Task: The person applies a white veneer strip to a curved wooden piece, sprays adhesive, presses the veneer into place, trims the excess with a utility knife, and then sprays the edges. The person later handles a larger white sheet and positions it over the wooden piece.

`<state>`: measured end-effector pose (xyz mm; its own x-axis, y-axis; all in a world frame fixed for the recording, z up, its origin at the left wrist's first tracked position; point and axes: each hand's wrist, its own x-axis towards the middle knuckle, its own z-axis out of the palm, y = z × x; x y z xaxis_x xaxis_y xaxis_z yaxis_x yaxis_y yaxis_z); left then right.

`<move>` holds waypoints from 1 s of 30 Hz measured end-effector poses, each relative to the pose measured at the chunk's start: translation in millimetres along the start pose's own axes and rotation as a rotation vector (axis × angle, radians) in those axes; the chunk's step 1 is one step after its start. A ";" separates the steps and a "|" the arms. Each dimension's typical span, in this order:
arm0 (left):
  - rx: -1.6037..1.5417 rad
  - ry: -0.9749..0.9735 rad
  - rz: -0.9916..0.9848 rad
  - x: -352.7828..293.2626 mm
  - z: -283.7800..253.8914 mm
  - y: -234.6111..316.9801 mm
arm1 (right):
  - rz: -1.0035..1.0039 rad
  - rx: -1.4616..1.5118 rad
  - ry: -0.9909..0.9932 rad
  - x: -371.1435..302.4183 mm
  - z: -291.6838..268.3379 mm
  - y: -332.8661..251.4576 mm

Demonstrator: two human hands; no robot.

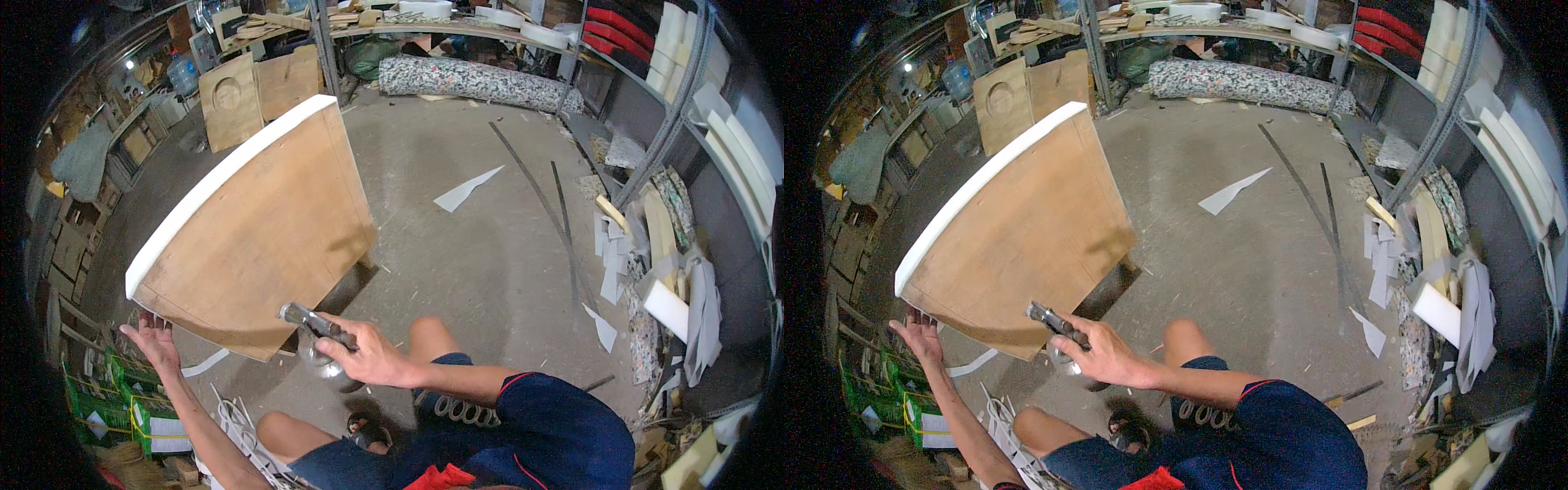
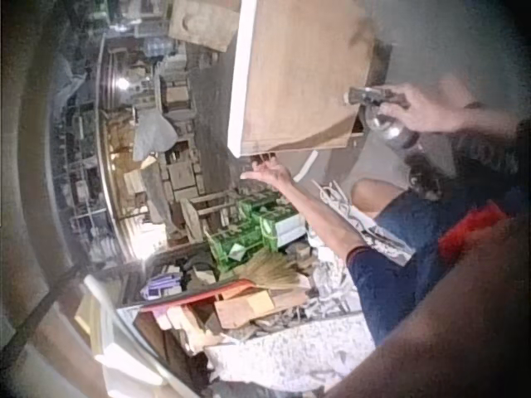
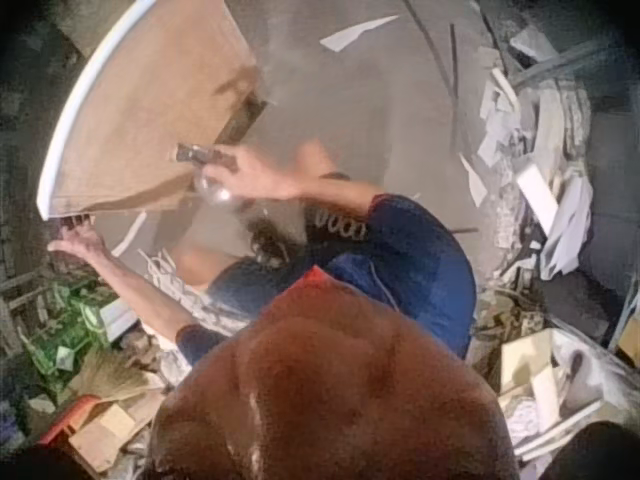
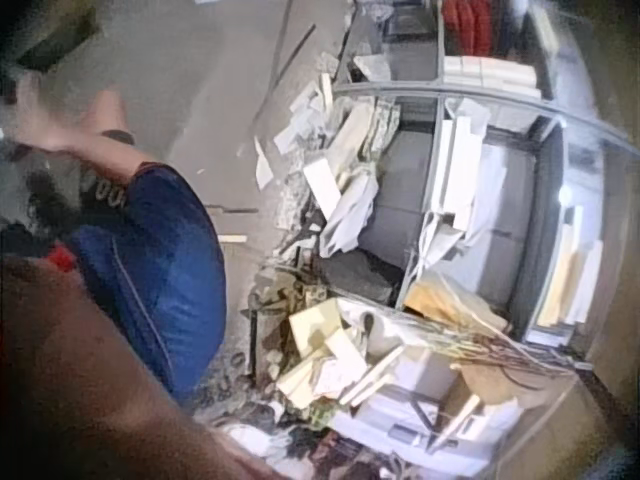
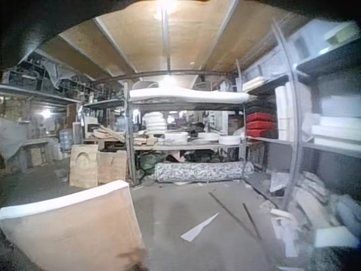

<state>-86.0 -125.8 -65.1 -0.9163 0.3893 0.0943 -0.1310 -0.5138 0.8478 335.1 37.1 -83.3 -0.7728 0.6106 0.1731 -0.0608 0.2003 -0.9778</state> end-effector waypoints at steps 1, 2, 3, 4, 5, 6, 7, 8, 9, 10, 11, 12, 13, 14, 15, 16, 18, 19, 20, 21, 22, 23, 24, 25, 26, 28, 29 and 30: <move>0.017 0.017 -0.015 0.4 2.0 4.7 | -0.001 0.006 0.002 0.7 4.5 -0.5; 0.021 -0.011 -0.004 -1.0 5.0 5.0 | 0.006 0.016 -0.007 -0.8 5.5 0.3; 0.006 -0.014 -0.010 0.0 5.9 7.1 | -0.093 -0.001 0.056 1.0 13.2 -0.9; 0.007 -0.011 0.012 1.1 4.4 12.7 | -0.104 0.060 0.095 -0.4 19.1 -1.9; 0.054 -0.005 -0.015 4.1 3.8 16.9 | 0.023 0.076 0.015 0.5 27.3 -3.2; 0.122 -0.008 -0.075 5.5 -1.2 26.9 | 0.054 0.051 0.023 -2.2 35.5 -5.3; 0.253 -0.009 -0.028 7.3 -2.2 30.5 | 0.214 0.122 0.009 -5.3 42.4 -7.0; 0.268 -0.134 -0.102 10.2 -4.7 41.8 | 0.193 0.236 -0.023 -7.8 50.1 -8.4; 0.328 -0.169 -0.049 11.7 -8.1 47.7 | 0.195 0.218 -0.040 -8.8 59.3 -9.5; 0.396 -0.224 -0.014 15.0 -7.3 51.1 | 0.204 0.193 -0.020 -11.7 67.1 -10.0; 0.427 -0.278 -0.033 22.4 -8.1 57.5 | 0.159 0.212 -0.010 -12.9 82.3 -10.8; 0.451 -0.284 -0.058 24.5 -8.3 58.7 | 0.082 0.240 0.000 -11.7 93.9 -11.6; 0.503 -0.321 -0.054 28.1 -12.5 59.8 | 0.079 0.230 0.027 -10.3 109.5 -13.7; 0.517 -0.346 -0.057 29.9 -11.1 60.8 | 0.096 0.229 0.036 -8.1 115.7 -18.2; 0.523 -0.374 -0.049 32.0 -13.6 60.2 | 0.102 0.231 0.038 -5.7 127.3 -22.7; 0.533 -0.384 -0.066 34.4 -15.4 62.1 | 0.105 0.236 0.053 -1.3 142.9 -28.0; 0.517 -0.468 -0.043 39.2 -18.1 63.8 | 0.054 0.203 0.034 6.7 163.4 -38.6; 0.518 -0.498 -0.050 42.0 -19.1 66.7 | 0.038 0.209 0.036 10.2 173.4 -44.5; 0.525 -0.527 -0.036 44.3 -22.5 68.3 | 0.020 0.218 0.036 13.5 182.2 -50.3; 0.556 -0.573 -0.034 48.5 -21.0 72.6 | 0.003 0.235 0.037 17.7 187.7 -57.6; 0.527 -0.557 -0.094 49.3 -25.2 72.2 | -0.005 0.228 0.031 19.9 193.3 -63.1; 0.512 -0.553 -0.114 49.6 -28.2 71.7 | -0.017 0.224 0.023 22.5 198.0 -69.2; 0.505 -0.572 -0.125 49.0 -30.7 68.5 | -0.035 0.222 0.013 25.5 200.4 -74.3; 0.467 -0.551 -0.136 47.0 -35.4 64.7 | -0.039 0.224 0.013 28.3 203.6 -79.1; 0.437 -0.554 -0.143 43.0 -39.6 58.3 | -0.058 0.229 0.007 31.5 205.1 -82.9; 0.372 -0.527 -0.188 34.7 -47.0 39.6 | -0.092 0.247 0.000 36.5 208.8 -88.0; 0.332 -0.494 -0.224 28.6 -47.2 23.5 | -0.112 0.258 0.010 37.9 210.8 -88.9; 0.304 -0.464 -0.265 24.5 -48.1 11.7 | -0.132 0.270 0.019 39.0 211.1 -89.1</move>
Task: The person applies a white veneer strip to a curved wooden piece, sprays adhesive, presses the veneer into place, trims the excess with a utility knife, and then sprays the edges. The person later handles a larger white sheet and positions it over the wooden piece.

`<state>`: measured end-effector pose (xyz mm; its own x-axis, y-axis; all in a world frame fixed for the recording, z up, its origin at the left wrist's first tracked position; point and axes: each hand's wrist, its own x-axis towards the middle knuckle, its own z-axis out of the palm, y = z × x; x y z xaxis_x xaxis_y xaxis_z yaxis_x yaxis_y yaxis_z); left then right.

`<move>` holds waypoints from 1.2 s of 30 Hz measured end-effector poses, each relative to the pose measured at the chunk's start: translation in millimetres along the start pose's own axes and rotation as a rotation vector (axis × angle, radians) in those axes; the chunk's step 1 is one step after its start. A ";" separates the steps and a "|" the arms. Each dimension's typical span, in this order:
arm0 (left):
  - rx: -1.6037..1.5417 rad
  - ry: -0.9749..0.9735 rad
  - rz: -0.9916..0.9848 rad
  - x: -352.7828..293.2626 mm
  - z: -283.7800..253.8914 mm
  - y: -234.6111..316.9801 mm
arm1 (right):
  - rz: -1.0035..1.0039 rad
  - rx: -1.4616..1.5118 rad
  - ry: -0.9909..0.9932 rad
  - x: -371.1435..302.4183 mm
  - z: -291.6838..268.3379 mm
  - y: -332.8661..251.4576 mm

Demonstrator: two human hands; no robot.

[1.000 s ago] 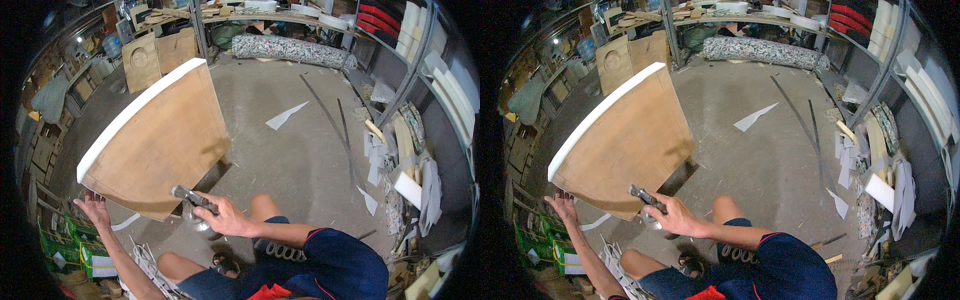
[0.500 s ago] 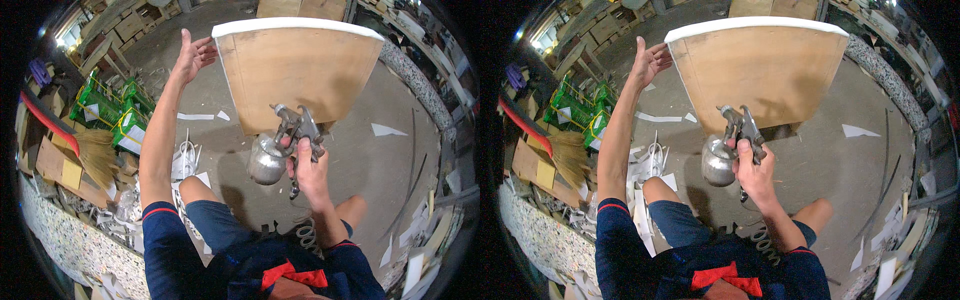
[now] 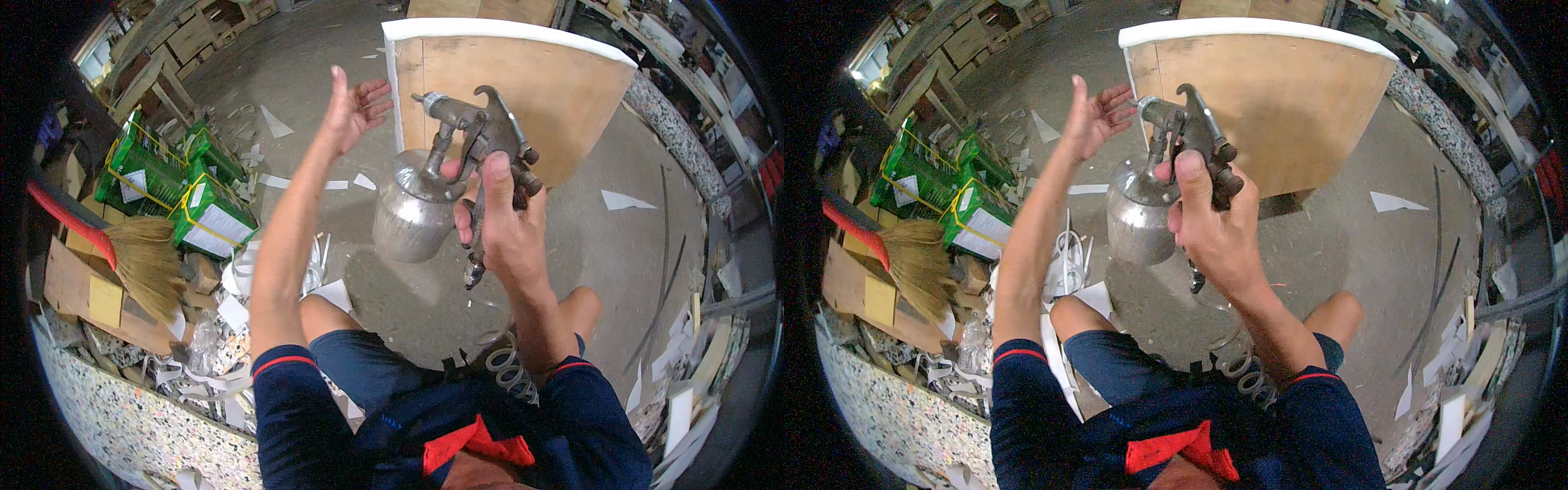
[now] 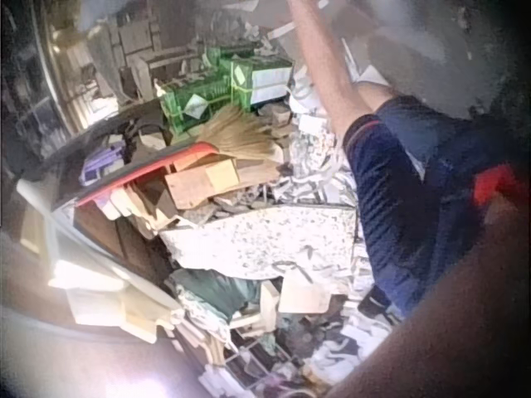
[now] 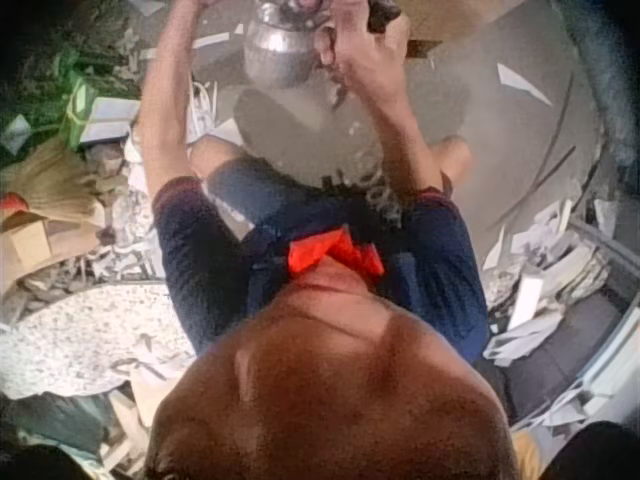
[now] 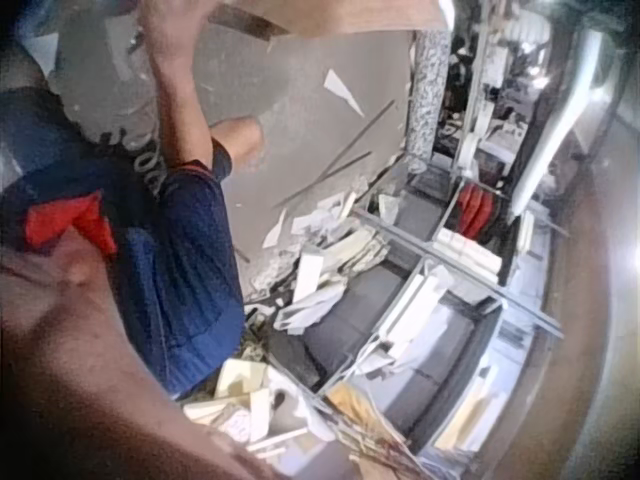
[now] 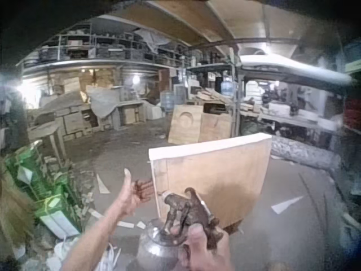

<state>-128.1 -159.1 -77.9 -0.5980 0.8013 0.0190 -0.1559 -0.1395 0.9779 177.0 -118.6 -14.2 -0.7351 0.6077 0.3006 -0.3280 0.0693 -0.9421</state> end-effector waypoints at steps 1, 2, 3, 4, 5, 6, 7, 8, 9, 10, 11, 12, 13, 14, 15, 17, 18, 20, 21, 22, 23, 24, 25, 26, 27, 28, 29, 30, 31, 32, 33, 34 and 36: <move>-0.045 0.021 0.047 -1.5 1.8 -10.4 | -0.021 0.012 -0.005 -0.1 -0.2 0.9; -0.080 0.038 0.082 -2.5 4.6 -20.0 | -0.006 -0.007 0.005 -0.5 -0.8 2.2; -0.115 0.062 0.106 -3.0 6.5 -26.0 | -0.001 -0.020 0.005 -1.3 -2.8 3.3; -0.100 0.064 0.125 -3.9 7.7 -30.0 | 0.003 -0.034 0.007 -2.4 -4.6 4.5; -0.089 0.076 0.133 -4.8 9.9 -32.0 | 0.015 -0.057 0.009 -4.0 -7.8 5.3; -0.070 0.078 0.152 -6.3 9.9 -31.2 | 0.026 -0.079 0.010 -5.6 -9.9 5.9; -0.053 0.081 0.133 -7.6 10.3 -28.3 | 0.034 -0.099 0.010 -7.1 -11.5 6.4; -0.030 0.074 0.123 -9.2 9.7 -24.0 | 0.042 -0.101 0.010 -8.5 -12.4 6.4; -0.006 0.067 0.113 -10.9 9.0 -18.9 | 0.049 -0.101 0.011 -9.8 -13.0 6.1; 0.024 0.051 0.083 -12.1 7.3 -12.4 | 0.063 -0.101 0.015 -10.6 -12.8 5.3; 0.056 0.033 0.054 -11.8 4.8 -3.4 | 0.046 -0.090 0.010 -10.7 -12.1 4.4; 0.086 0.012 0.032 -11.3 2.5 5.6 | 0.036 -0.081 0.008 -10.7 -11.0 3.4; 0.134 -0.003 0.039 -10.0 0.6 15.6 | 0.040 -0.068 0.009 -10.4 -9.6 2.2; 0.182 -0.017 0.052 -7.8 -1.2 27.6 | 0.021 -0.070 0.001 -10.1 -8.4 0.9; 0.240 -0.030 0.069 -6.5 -1.9 40.7 | 0.013 -0.066 -0.001 -9.5 -7.1 -0.4; 0.455 0.075 0.188 -7.5 0.6 66.9 | 0.005 -0.051 0.002 -8.9 -5.1 -2.2; 0.568 0.126 0.236 -9.0 4.5 80.9 | 0.007 -0.039 0.011 -8.4 -4.5 -2.4; 0.759 0.026 0.394 -15.2 13.9 114.2 | 0.014 -0.038 0.020 -7.6 -3.8 -1.4; 0.867 -0.066 0.484 -17.8 22.9 129.0 | 0.019 -0.050 0.020 -7.1 -3.9 0.0; 0.970 -0.158 0.573 -20.5 30.9 146.8 | 0.026 -0.064 0.018 -7.1 -4.1 1.8; 1.010 -0.144 0.522 -23.5 44.6 147.0 | 0.038 -0.065 0.024 -7.1 -4.6 4.0; 1.050 -0.131 0.471 -25.4 57.4 146.4 | 0.054 -0.067 0.028 -8.0 -4.8 6.6; 1.143 -0.188 0.341 -24.8 67.8 152.1 | 0.082 -0.069 0.027 -9.3 -5.9 8.7; 1.234 -0.245 0.214 -25.1 75.6 156.6 | 0.074 -0.072 0.024 -10.6 -7.5 10.7; 1.233 -0.251 0.227 -28.5 78.3 160.0 | 0.084 -0.073 0.021 -13.5 -8.9 12.0; 1.281 -0.258 0.202 -29.5 81.4 161.2 | 0.102 -0.075 0.021 -16.4 -10.7 13.0; 1.329 -0.268 0.179 -29.9 84.0 161.7 | 0.103 -0.082 0.019 -20.1 -11.7 13.5; 1.383 -0.268 0.163 -30.7 84.6 164.4 | 0.093 -0.086 0.011 -23.3 -12.3 13.4; 1.492 -0.206 0.189 -31.3 86.7 163.7 | 0.109 -0.082 0.000 -26.9 -12.6 12.6; 1.527 -0.216 0.163 -33.3 86.8 165.2 | 0.086 -0.071 -0.005 -29.8 -11.3 11.4; 1.561 -0.225 0.137 -32.7 89.9 169.4 | 0.084 -0.055 -0.012 -32.3 -11.3 9.2; 1.594 -0.235 0.114 -33.2 92.0 173.7 | 0.080 -0.041 -0.018 -34.2 -9.4 7.1; 1.589 -0.260 -0.026 -34.3 98.3 184.8 | 0.074 -0.012 -0.019 -35.9 -5.5 2.8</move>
<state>-59.2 -155.1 122.6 -0.4391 0.8891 -0.1293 0.8687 0.4569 0.1913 205.7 -135.8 -28.5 -0.7683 0.5963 0.2327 -0.2653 0.0342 -0.9636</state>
